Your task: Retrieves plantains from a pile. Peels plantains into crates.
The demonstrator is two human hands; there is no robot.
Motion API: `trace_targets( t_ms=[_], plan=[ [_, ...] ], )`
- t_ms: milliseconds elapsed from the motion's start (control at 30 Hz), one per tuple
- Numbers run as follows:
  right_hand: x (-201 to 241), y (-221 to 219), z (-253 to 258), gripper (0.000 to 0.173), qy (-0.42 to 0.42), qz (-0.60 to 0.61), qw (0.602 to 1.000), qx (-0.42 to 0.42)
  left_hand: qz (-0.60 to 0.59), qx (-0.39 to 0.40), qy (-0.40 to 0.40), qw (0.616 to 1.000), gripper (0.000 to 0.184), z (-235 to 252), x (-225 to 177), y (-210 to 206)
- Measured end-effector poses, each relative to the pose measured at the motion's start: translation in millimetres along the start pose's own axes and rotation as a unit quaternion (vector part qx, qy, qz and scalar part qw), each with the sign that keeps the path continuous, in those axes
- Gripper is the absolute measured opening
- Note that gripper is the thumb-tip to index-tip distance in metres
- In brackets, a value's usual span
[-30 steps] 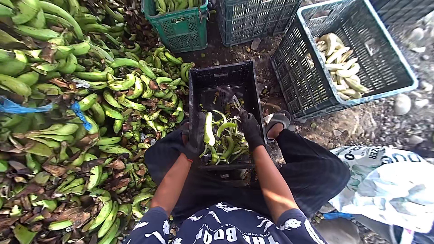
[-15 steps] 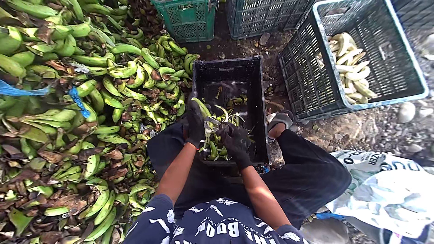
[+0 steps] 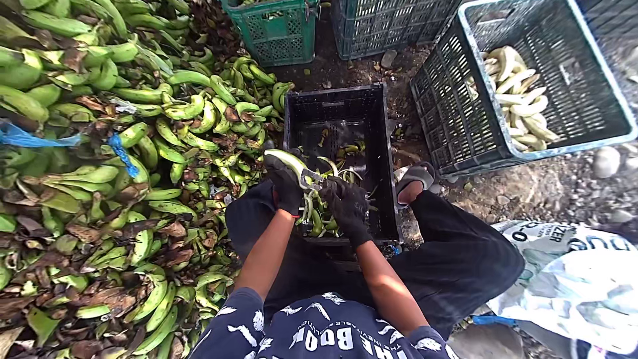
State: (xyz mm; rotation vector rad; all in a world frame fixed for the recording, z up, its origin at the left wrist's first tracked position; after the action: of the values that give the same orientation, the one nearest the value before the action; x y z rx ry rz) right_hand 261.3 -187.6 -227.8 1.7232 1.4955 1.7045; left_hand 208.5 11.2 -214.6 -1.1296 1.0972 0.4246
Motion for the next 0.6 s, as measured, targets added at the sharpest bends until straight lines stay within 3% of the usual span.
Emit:
trace_targets(
  t_ms=[67, 133, 333, 367, 433, 500, 533, 600],
  plan=[
    [-2, 6, 4, 0.058, 0.005, 0.039, 0.999, -0.013, -0.077, 0.115, 0.098, 0.985, 0.06, -7, 17, -20],
    [-7, 18, 9, 0.061, 0.008, 0.027, 0.999, -0.046, -0.078, 0.198, 0.15, 0.966, 0.058, -15, 22, -35],
    [-9, 33, 12, 0.059, -0.005, -0.088, 0.991, -0.101, 0.199, 0.216, 0.164, 0.942, 0.06, -25, 23, -20],
    [-11, 31, 14, 0.06, -0.018, -0.075, 0.994, -0.082, 0.231, 0.226, 0.182, 0.928, 0.058, -25, 28, -24],
    [-20, 30, 25, 0.059, -0.056, -0.039, 0.997, -0.021, 0.321, 0.316, 0.247, 0.858, 0.052, -44, 32, -38],
    [-34, 27, 42, 0.06, -0.092, -0.021, 0.995, 0.024, 0.375, 0.368, 0.273, 0.806, 0.058, -63, 41, -35],
    [-38, 26, 45, 0.061, -0.097, -0.012, 0.995, 0.029, 0.38, 0.346, 0.263, 0.816, 0.066, -59, 49, -22],
    [-37, 27, 31, 0.062, -0.068, 0.02, 0.997, -0.02, 0.314, 0.225, 0.222, 0.895, 0.068, -32, 49, -7]
  ],
)
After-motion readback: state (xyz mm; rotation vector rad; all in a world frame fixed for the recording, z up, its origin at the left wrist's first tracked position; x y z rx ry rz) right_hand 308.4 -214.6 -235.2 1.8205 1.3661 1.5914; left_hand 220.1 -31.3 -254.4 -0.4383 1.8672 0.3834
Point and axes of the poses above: each hand's wrist, its own z-axis towards the middle knuckle, its own y-axis out of the back of the hand, x = y × z, the point moved 9 cm from there along z, towards the middle knuckle, and after that the axes turned 11 degrees about -z, right-handed, at the moved point
